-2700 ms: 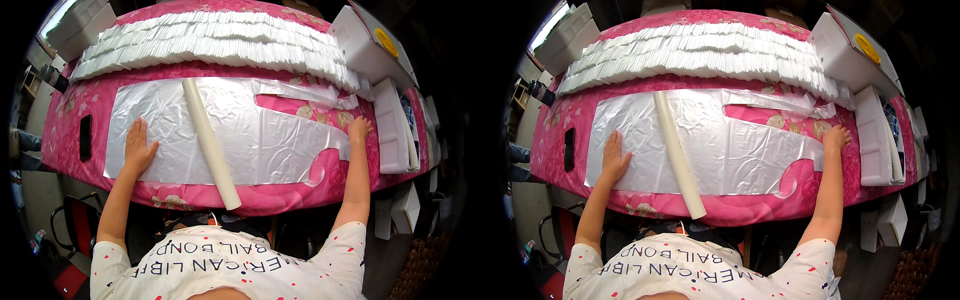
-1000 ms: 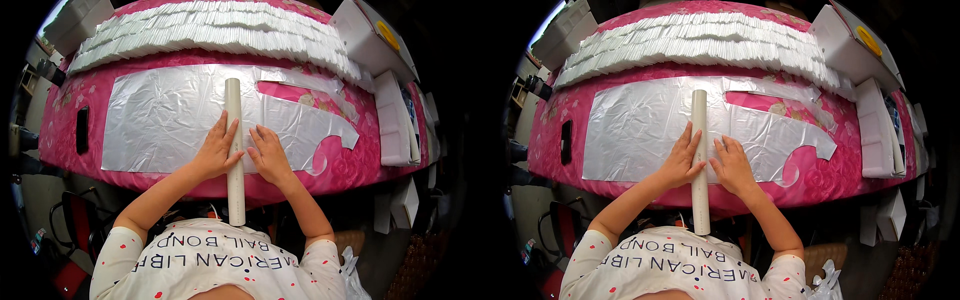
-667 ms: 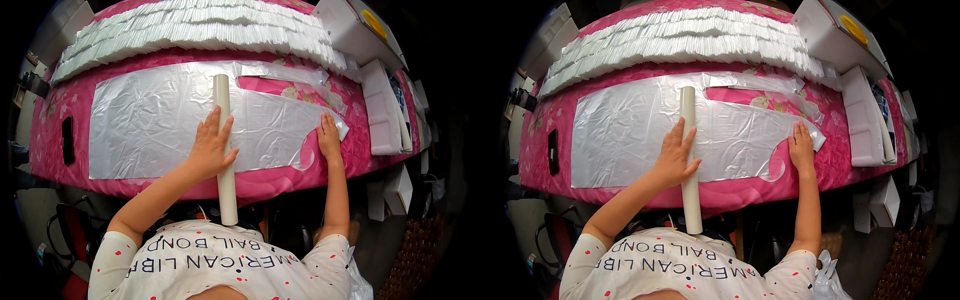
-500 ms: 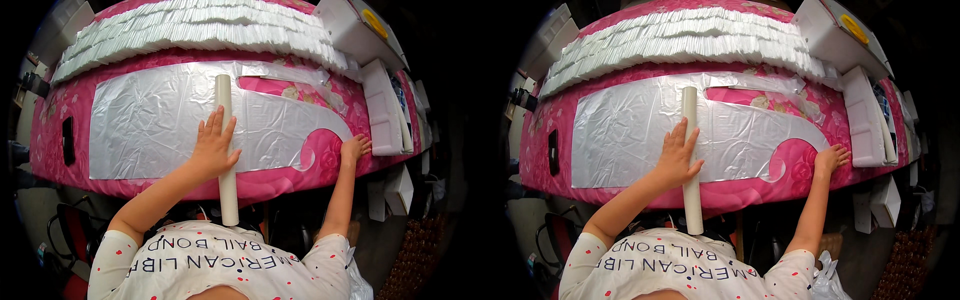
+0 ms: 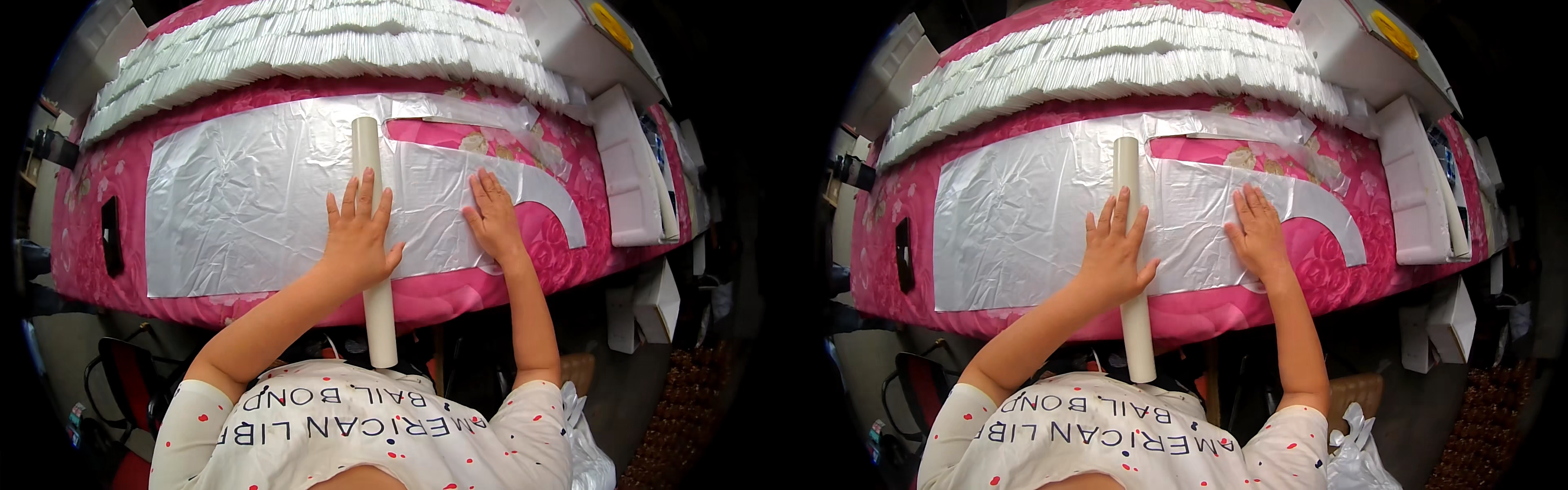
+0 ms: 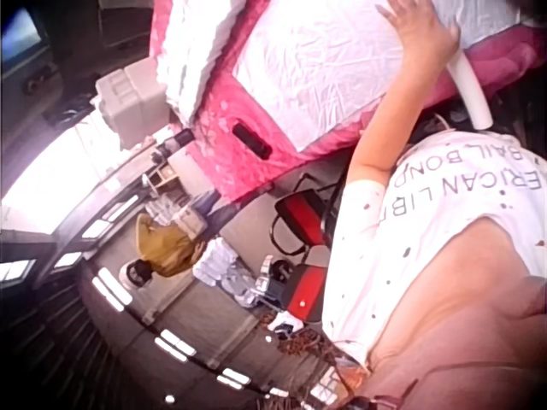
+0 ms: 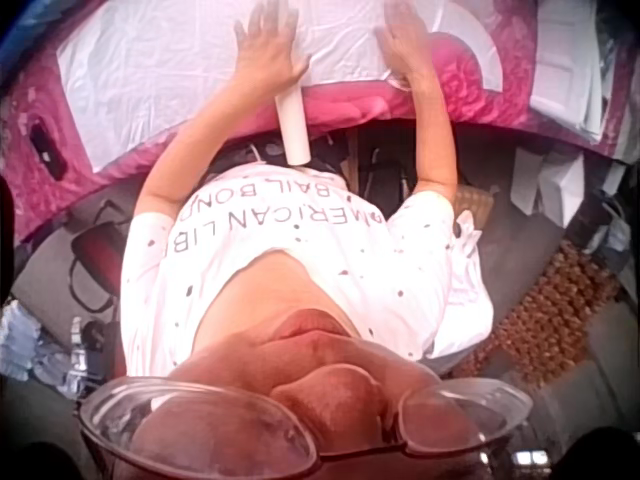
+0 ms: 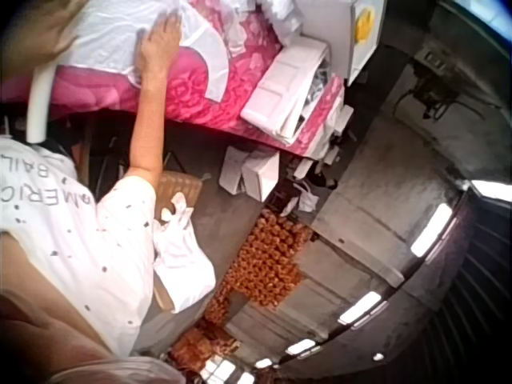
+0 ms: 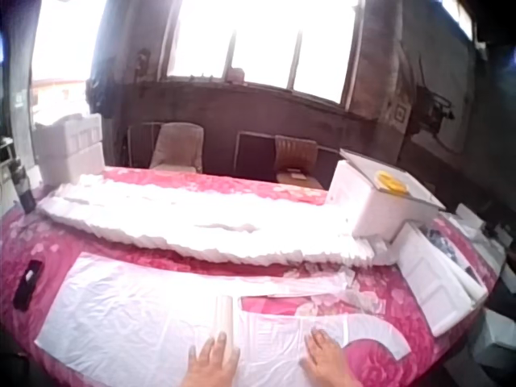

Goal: The person wraps small white rectangular items in clear plastic film on a pink floral tablecloth. They unroll film, place an item, fold the film around it, and set the wrapped item aside. The process repeats for multiple items.

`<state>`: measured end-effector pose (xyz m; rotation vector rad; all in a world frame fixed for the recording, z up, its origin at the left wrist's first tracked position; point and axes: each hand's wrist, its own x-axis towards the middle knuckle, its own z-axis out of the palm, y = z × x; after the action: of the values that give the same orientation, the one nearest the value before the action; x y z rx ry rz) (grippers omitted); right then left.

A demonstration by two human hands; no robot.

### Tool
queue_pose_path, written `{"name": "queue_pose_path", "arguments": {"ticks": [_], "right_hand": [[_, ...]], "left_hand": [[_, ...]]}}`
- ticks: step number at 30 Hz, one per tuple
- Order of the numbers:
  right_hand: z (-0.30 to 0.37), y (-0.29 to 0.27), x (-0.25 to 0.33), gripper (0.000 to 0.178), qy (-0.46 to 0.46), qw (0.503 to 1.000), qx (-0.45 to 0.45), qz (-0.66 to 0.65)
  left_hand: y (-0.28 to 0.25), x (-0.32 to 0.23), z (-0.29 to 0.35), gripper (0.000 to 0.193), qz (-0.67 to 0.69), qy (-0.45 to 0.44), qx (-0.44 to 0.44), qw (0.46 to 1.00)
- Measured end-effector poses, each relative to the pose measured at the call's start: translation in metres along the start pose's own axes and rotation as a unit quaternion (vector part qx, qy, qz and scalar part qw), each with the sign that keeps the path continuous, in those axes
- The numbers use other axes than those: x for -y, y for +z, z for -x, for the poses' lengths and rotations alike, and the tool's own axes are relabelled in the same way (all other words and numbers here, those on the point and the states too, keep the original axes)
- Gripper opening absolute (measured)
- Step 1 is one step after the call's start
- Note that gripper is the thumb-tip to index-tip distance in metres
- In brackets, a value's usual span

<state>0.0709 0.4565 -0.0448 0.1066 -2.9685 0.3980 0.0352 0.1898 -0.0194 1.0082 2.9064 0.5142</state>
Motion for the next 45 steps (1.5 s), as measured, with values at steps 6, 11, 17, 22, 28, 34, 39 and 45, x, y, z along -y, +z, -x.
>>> {"name": "queue_pose_path", "arguments": {"ticks": [6,11,17,22,28,34,39,45], "right_hand": [[0.047,-0.027,-0.135,0.041,0.192,0.969,-0.127,0.088],[0.038,-0.034,-0.098,0.016,0.196,0.952,-0.222,0.076],[0.007,-0.047,0.072,0.013,0.096,0.955,-0.190,-0.209],[0.018,-0.035,0.165,0.025,-0.122,0.950,-0.043,-0.285],[0.041,-0.049,0.172,0.032,-0.081,0.977,-0.073,-0.185],[0.061,-0.039,0.176,0.053,0.138,0.953,0.219,-0.158],[0.063,-0.022,0.186,0.050,0.159,0.923,0.289,-0.200],[0.059,-0.027,0.179,0.040,0.191,0.897,0.328,-0.228]], "left_hand": [[0.001,-0.003,-0.002,0.075,0.004,0.007,-0.004,1.000],[0.000,-0.006,-0.003,0.075,0.009,0.005,0.009,1.000],[-0.003,-0.004,0.001,0.075,0.074,0.094,-0.148,0.982],[-0.036,0.011,0.001,0.056,0.630,-0.132,0.140,0.752],[-0.087,0.161,0.035,0.044,0.608,-0.270,0.158,0.729],[-0.124,0.273,0.087,0.048,0.290,-0.289,0.044,0.911],[-0.134,0.196,0.058,0.043,-0.136,-0.022,-0.164,0.977],[-0.122,0.095,0.030,0.038,0.029,0.198,0.173,0.964]]}}
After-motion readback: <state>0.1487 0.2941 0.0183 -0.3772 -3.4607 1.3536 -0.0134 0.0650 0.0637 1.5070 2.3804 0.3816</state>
